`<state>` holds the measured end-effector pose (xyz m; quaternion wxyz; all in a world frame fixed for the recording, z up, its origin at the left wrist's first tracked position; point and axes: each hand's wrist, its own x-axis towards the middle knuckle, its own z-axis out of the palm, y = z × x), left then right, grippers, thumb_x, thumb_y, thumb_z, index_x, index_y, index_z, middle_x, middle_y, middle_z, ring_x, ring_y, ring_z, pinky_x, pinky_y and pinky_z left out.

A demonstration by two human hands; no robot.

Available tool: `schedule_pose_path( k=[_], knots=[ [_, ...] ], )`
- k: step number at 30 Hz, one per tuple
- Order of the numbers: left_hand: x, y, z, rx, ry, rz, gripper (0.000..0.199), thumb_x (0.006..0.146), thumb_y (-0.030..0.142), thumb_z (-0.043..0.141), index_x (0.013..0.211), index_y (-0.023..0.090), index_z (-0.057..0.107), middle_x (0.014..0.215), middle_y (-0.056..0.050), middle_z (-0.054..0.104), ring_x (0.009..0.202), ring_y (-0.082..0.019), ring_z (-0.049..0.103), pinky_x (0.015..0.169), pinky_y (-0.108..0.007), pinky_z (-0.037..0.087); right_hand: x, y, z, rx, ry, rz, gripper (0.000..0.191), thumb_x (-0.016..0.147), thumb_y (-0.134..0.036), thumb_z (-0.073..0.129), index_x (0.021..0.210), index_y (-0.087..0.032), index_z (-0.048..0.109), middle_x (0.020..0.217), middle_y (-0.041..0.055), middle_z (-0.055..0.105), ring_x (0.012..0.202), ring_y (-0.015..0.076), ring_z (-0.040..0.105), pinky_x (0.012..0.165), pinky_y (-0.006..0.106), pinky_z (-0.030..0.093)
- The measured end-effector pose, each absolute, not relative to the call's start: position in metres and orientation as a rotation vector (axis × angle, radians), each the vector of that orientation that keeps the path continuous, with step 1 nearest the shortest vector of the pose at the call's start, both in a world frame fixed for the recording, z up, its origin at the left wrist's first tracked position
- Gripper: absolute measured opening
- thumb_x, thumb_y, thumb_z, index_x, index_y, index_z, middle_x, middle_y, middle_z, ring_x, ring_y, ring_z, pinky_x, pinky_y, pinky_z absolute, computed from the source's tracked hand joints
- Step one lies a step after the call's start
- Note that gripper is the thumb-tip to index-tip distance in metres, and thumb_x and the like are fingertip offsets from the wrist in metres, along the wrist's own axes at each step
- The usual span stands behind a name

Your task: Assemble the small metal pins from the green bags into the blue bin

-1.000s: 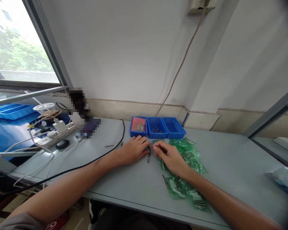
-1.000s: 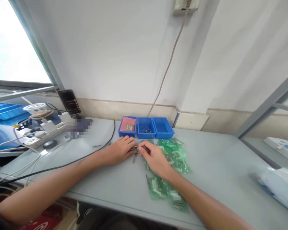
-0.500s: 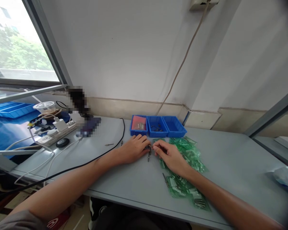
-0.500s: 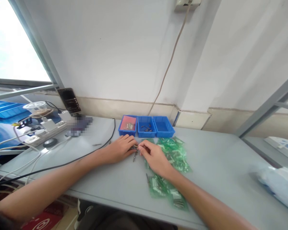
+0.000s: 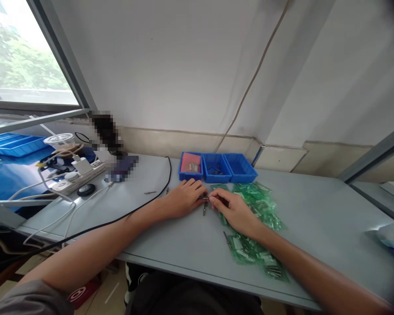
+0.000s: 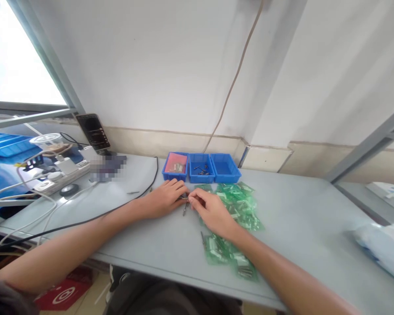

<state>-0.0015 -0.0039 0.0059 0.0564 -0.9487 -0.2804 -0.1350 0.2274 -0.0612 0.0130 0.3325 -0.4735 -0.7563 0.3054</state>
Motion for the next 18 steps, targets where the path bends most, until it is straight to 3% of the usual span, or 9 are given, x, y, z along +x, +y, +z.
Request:
schedule_pose_path(
  k=[18],
  knots=[
    [-0.0014, -0.0025, 0.0045, -2.898, -0.853, -0.412, 0.019, 0.113, 0.034, 0.05, 0.123, 0.02, 0.059, 0.118, -0.007, 0.06, 0.107, -0.025, 0.053, 0.093, -0.038, 0.045, 0.2249, -0.0641, 0.0184, -1.208, -1.776, 0.919, 0.019, 0.111, -0.043, 0.046, 0.103, -0.027, 0.052, 0.081, -0.0023, 0.071, 0.069, 0.0176, 0.054, 0.067, 0.032, 0.044]
  ],
)
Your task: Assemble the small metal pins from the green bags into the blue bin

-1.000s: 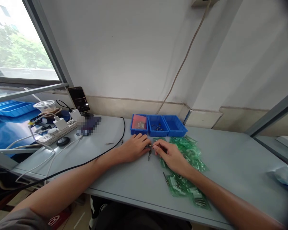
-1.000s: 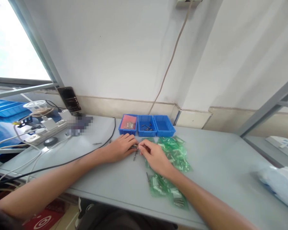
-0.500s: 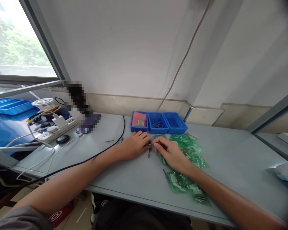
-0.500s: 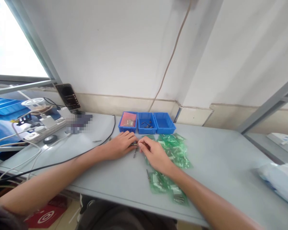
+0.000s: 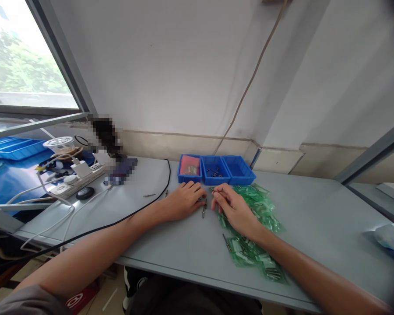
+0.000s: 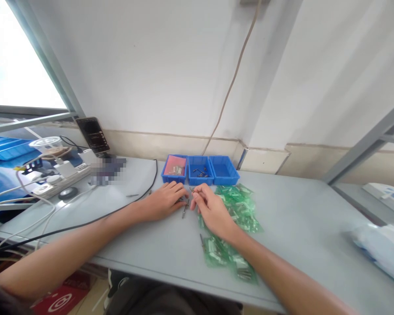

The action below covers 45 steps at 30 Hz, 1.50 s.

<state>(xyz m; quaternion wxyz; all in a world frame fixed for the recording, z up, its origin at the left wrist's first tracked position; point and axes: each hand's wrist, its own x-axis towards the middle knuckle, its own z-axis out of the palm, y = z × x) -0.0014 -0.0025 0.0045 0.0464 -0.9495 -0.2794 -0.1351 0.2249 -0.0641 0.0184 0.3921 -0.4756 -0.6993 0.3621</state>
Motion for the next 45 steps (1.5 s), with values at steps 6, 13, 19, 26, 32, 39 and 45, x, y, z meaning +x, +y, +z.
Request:
schedule_pose_path(
  k=[6, 13, 19, 26, 32, 39, 45],
  knots=[
    [0.0002, -0.004, 0.0076, -2.904, -0.875, -0.387, 0.019, 0.112, 0.034, 0.052, 0.122, 0.02, 0.059, 0.119, -0.007, 0.06, 0.107, -0.025, 0.054, 0.092, -0.038, 0.045, 0.226, -0.0635, 0.0195, -1.252, -1.763, 0.832, 0.02, 0.109, -0.043, 0.05, 0.1, -0.026, 0.057, 0.082, -0.0026, 0.065, 0.069, 0.017, 0.053, 0.067, 0.031, 0.043],
    [0.0014, -0.0054, 0.0105, -2.911, -0.891, -0.368, 0.02, 0.112, 0.035, 0.052, 0.122, 0.018, 0.059, 0.119, -0.008, 0.06, 0.108, -0.026, 0.054, 0.093, -0.038, 0.045, 0.2277, -0.0622, 0.018, -1.268, -1.772, 0.763, 0.021, 0.107, -0.045, 0.054, 0.1, -0.026, 0.062, 0.077, -0.0039, 0.057, 0.069, 0.0175, 0.052, 0.065, 0.031, 0.041],
    [0.0007, -0.0047, 0.0095, -2.913, -0.893, -0.359, 0.02, 0.113, 0.034, 0.05, 0.124, 0.02, 0.058, 0.121, -0.008, 0.06, 0.109, -0.026, 0.053, 0.094, -0.039, 0.045, 0.2289, -0.0604, 0.0131, -1.234, -1.777, 0.815, 0.023, 0.108, -0.046, 0.053, 0.105, -0.026, 0.065, 0.087, -0.0013, 0.067, 0.069, 0.0175, 0.054, 0.065, 0.031, 0.043],
    [-0.0004, -0.0035, 0.0064, -2.907, -0.884, -0.383, 0.022, 0.114, 0.036, 0.047, 0.125, 0.02, 0.058, 0.121, -0.008, 0.06, 0.108, -0.025, 0.053, 0.094, -0.039, 0.045, 0.2286, -0.0608, 0.0136, -1.232, -1.769, 0.811, 0.024, 0.107, -0.046, 0.053, 0.105, -0.026, 0.066, 0.087, -0.0008, 0.069, 0.069, 0.0176, 0.054, 0.065, 0.03, 0.045],
    [-0.0002, -0.0033, 0.0053, -2.898, -0.872, -0.397, 0.021, 0.114, 0.035, 0.048, 0.125, 0.02, 0.058, 0.121, -0.008, 0.06, 0.108, -0.025, 0.054, 0.093, -0.039, 0.045, 0.2277, -0.0611, 0.0151, -1.238, -1.772, 0.805, 0.026, 0.107, -0.049, 0.053, 0.105, -0.026, 0.065, 0.086, -0.0001, 0.069, 0.069, 0.0182, 0.055, 0.065, 0.031, 0.046],
    [-0.0001, -0.0037, 0.006, -2.881, -0.875, -0.379, 0.021, 0.113, 0.035, 0.049, 0.124, 0.02, 0.058, 0.119, -0.008, 0.061, 0.106, -0.026, 0.054, 0.092, -0.039, 0.045, 0.227, -0.0626, 0.0181, -1.245, -1.773, 0.818, 0.024, 0.107, -0.047, 0.052, 0.104, -0.026, 0.063, 0.085, -0.0006, 0.067, 0.069, 0.0182, 0.054, 0.065, 0.031, 0.044],
    [-0.0001, -0.004, 0.0072, -2.885, -0.867, -0.378, 0.02, 0.113, 0.035, 0.052, 0.124, 0.019, 0.058, 0.118, -0.008, 0.061, 0.107, -0.026, 0.054, 0.093, -0.039, 0.045, 0.2266, -0.0626, 0.0186, -1.244, -1.764, 0.836, 0.024, 0.106, -0.048, 0.053, 0.103, -0.026, 0.063, 0.085, -0.0007, 0.066, 0.067, 0.0178, 0.054, 0.063, 0.03, 0.044]
  ],
)
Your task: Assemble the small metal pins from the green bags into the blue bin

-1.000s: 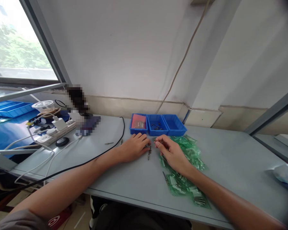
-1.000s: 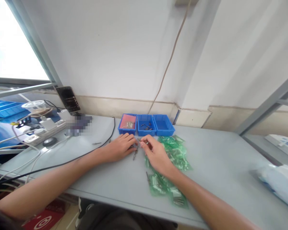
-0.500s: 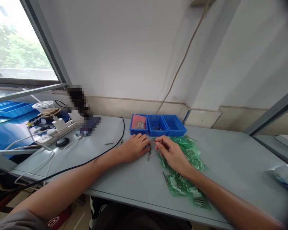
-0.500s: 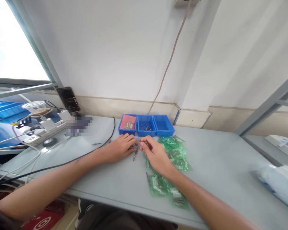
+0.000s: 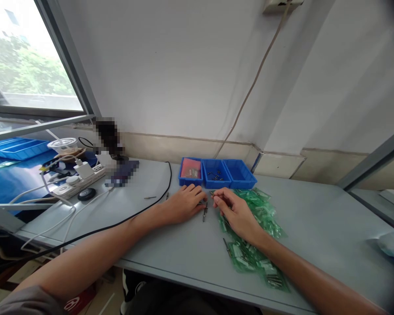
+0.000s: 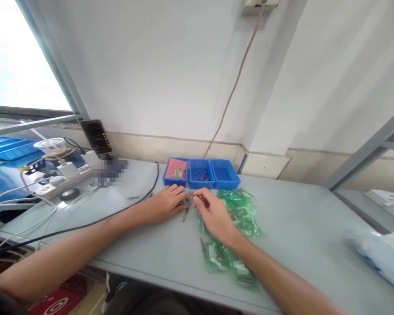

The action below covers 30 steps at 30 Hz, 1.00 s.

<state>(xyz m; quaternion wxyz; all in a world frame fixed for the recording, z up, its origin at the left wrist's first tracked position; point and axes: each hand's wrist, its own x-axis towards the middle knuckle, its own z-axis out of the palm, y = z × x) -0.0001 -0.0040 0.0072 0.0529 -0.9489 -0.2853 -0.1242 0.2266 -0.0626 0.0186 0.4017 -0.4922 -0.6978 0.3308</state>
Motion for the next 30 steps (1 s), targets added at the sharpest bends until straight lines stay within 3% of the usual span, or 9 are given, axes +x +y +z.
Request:
schedule_pose_path(
  k=[19, 25, 30],
  knots=[
    [-0.0007, -0.0037, 0.0066, -2.887, -0.866, -0.395, 0.02, 0.113, 0.035, 0.051, 0.124, 0.02, 0.058, 0.119, -0.008, 0.061, 0.107, -0.025, 0.054, 0.092, -0.039, 0.046, 0.2272, -0.0615, 0.0166, -1.245, -1.776, 0.82, 0.023, 0.107, -0.047, 0.053, 0.104, -0.026, 0.062, 0.085, -0.0008, 0.066, 0.068, 0.0178, 0.055, 0.062, 0.03, 0.045],
    [-0.0005, -0.0044, 0.0071, -2.882, -0.856, -0.412, 0.022, 0.114, 0.037, 0.048, 0.123, 0.02, 0.058, 0.118, -0.008, 0.06, 0.107, -0.025, 0.054, 0.093, -0.039, 0.046, 0.2268, -0.0604, 0.0175, -1.218, -1.736, 0.812, 0.029, 0.108, -0.052, 0.049, 0.113, -0.026, 0.06, 0.092, 0.0014, 0.07, 0.065, 0.0177, 0.058, 0.063, 0.032, 0.048],
    [-0.0009, -0.0028, 0.0044, -2.865, -0.843, -0.422, 0.023, 0.114, 0.038, 0.048, 0.122, 0.02, 0.058, 0.118, -0.008, 0.06, 0.106, -0.025, 0.054, 0.091, -0.039, 0.046, 0.2279, -0.0608, 0.0175, -1.256, -1.75, 0.722, 0.022, 0.105, -0.048, 0.055, 0.108, -0.027, 0.061, 0.077, -0.0018, 0.062, 0.069, 0.0207, 0.063, 0.069, 0.034, 0.049]
  ],
)
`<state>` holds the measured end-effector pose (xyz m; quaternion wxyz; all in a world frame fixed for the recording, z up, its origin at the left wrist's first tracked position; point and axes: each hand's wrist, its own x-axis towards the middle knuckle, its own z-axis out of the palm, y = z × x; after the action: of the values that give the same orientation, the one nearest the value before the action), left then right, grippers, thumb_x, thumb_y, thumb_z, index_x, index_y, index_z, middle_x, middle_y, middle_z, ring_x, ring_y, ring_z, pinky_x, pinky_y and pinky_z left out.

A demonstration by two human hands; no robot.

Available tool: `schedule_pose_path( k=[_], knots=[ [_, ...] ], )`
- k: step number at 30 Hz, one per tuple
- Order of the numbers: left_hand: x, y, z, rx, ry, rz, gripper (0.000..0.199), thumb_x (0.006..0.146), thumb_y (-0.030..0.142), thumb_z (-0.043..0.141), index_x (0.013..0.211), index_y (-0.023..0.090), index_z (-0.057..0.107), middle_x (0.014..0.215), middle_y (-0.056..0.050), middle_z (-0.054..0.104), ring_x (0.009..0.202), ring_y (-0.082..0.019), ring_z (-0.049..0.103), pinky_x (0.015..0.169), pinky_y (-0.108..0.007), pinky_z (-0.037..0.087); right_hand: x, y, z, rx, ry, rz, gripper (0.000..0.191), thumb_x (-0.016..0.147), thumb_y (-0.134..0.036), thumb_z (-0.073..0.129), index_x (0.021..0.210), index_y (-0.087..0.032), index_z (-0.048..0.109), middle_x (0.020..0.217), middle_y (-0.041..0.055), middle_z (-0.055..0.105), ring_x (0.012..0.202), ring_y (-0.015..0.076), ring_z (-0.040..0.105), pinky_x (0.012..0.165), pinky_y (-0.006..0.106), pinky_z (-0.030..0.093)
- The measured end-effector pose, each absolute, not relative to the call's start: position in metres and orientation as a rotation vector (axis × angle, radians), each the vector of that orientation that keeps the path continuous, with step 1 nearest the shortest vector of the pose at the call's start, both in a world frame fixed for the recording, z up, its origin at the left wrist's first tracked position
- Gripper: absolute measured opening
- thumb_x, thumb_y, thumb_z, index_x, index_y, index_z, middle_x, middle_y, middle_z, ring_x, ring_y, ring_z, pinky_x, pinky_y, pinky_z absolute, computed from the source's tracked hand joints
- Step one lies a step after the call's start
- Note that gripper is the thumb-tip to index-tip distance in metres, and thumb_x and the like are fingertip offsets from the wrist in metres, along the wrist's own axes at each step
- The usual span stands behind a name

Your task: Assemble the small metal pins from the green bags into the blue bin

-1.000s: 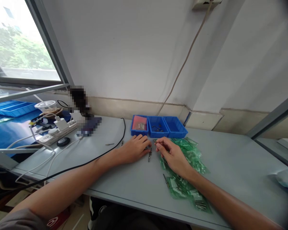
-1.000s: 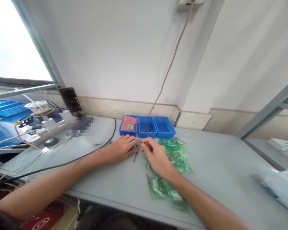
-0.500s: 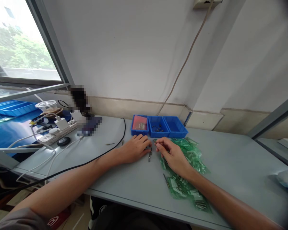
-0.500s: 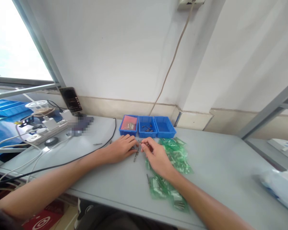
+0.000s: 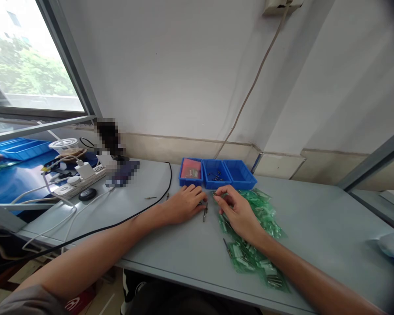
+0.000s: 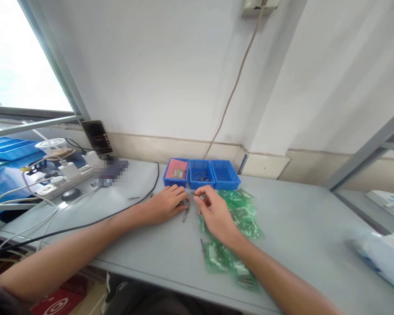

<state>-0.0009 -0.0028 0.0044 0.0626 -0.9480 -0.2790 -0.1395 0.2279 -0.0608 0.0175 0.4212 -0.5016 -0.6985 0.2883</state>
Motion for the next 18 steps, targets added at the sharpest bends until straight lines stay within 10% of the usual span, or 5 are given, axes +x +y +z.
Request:
schedule_pose_path(
  k=[18],
  knots=[
    [-0.0002, -0.0019, 0.0024, -2.845, -0.855, -0.396, 0.023, 0.112, 0.037, 0.054, 0.126, 0.019, 0.056, 0.12, -0.008, 0.061, 0.109, -0.027, 0.054, 0.091, -0.04, 0.045, 0.2318, -0.0547, 0.013, -1.143, -1.693, 0.897, 0.026, 0.107, -0.047, 0.054, 0.109, -0.025, 0.067, 0.099, 0.003, 0.069, 0.068, 0.0164, 0.057, 0.067, 0.033, 0.049]
  ],
)
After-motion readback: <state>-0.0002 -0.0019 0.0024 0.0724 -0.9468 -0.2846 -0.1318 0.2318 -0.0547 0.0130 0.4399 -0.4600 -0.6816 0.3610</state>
